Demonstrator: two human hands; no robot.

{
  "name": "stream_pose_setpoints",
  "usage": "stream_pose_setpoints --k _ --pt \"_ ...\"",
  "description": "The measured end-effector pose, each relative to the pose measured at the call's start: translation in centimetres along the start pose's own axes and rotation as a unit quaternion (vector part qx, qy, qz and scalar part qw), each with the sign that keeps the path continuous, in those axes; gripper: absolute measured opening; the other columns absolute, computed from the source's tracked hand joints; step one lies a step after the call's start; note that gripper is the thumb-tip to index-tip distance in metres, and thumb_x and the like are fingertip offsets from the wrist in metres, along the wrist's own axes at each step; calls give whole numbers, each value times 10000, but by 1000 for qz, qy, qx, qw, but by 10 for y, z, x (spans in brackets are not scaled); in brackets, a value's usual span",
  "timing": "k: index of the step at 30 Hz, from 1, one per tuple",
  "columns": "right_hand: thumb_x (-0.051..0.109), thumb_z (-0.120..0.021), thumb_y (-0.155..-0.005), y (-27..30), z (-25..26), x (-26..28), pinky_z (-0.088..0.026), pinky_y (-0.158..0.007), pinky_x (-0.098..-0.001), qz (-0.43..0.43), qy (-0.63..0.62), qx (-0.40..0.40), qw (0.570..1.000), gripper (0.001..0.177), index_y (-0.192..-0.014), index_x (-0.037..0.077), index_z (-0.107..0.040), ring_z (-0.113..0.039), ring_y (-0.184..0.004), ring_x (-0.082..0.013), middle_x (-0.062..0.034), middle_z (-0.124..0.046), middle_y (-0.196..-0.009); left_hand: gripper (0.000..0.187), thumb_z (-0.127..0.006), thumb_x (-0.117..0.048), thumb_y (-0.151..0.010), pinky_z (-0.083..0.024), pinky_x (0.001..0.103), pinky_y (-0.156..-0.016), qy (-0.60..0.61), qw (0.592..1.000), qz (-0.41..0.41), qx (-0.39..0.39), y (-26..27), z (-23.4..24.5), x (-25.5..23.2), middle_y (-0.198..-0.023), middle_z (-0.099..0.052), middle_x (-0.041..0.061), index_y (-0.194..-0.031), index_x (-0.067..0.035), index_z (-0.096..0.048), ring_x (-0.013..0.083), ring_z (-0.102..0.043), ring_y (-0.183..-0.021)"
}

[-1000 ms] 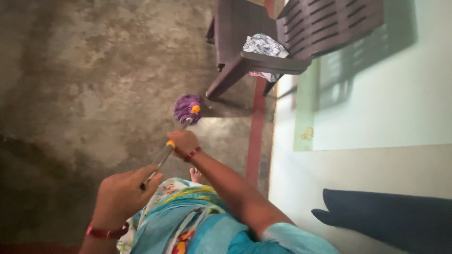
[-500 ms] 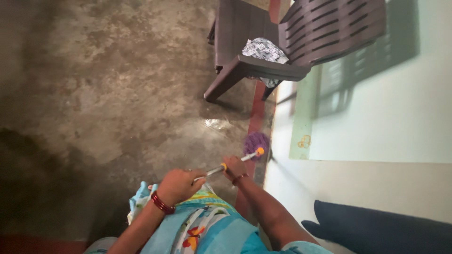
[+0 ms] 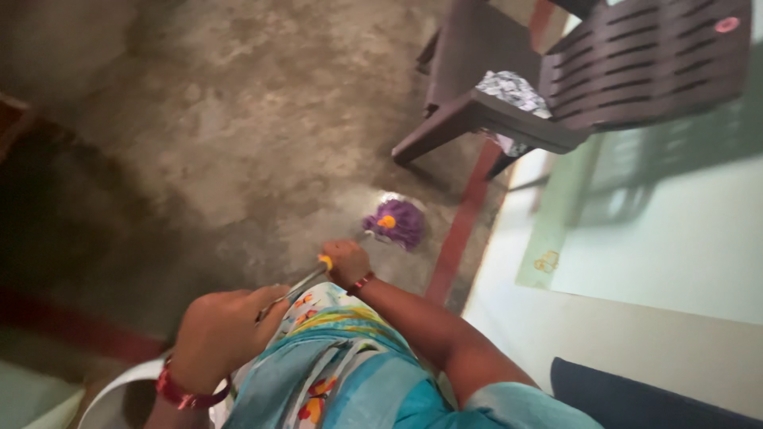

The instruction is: The person mops the floor using a mop and a bucket of water, occasionally wringing the mop head by hand into the bucket.

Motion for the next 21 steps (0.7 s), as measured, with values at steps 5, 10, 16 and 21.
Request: stream_pose_setpoints --k 5,10,16,21 --pt "250 -749 -831 -39 -45 138 -526 -737 -478 76 -84 19 993 147 -897 147 -669 -670 -811 -337 -94 -671 -822 186 -772 -341 -775 -524 429 -523 -73 993 48 -83 95 70 33 -660 -736 45 -893 -202 -809 279 -676 -559" --pt "246 -747 -873 -44 -102 272 -535 -734 -473 149 -160 27 976 142 -898 136 -660 -667 -822 -342 -93 -677 -833 196 -818 -386 -791 -497 409 -513 -172 964 140 -147 202 100 77 -602 -696 37 -899 -223 -813 257 -640 -510" --pt "300 -728 -879 -28 -151 388 -531 -698 -463 224 -226 94 943 166 -870 165 -633 -670 -797 -332 -69 -668 -818 222 -840 -355 -740 -478 409 -436 -181 962 151 -139 279 110 116 -508 -673 54 -886 -188 -823 247 -623 -413" --pt "393 -712 -870 -15 -167 435 -533 -686 -454 315 -224 178 905 229 -885 178 -633 -679 -783 -298 -42 -669 -811 145 -820 -306 -764 -500 379 -498 -176 960 160 -147 311 113 120 -545 -681 18 -835 -180 -813 208 -631 -457"
Point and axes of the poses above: each hand's wrist, its own y-axis away from the middle knuckle, its own z-axis out of the back of the hand, x = y × z, the point moved 5 cm from there along -y, towards the middle knuckle
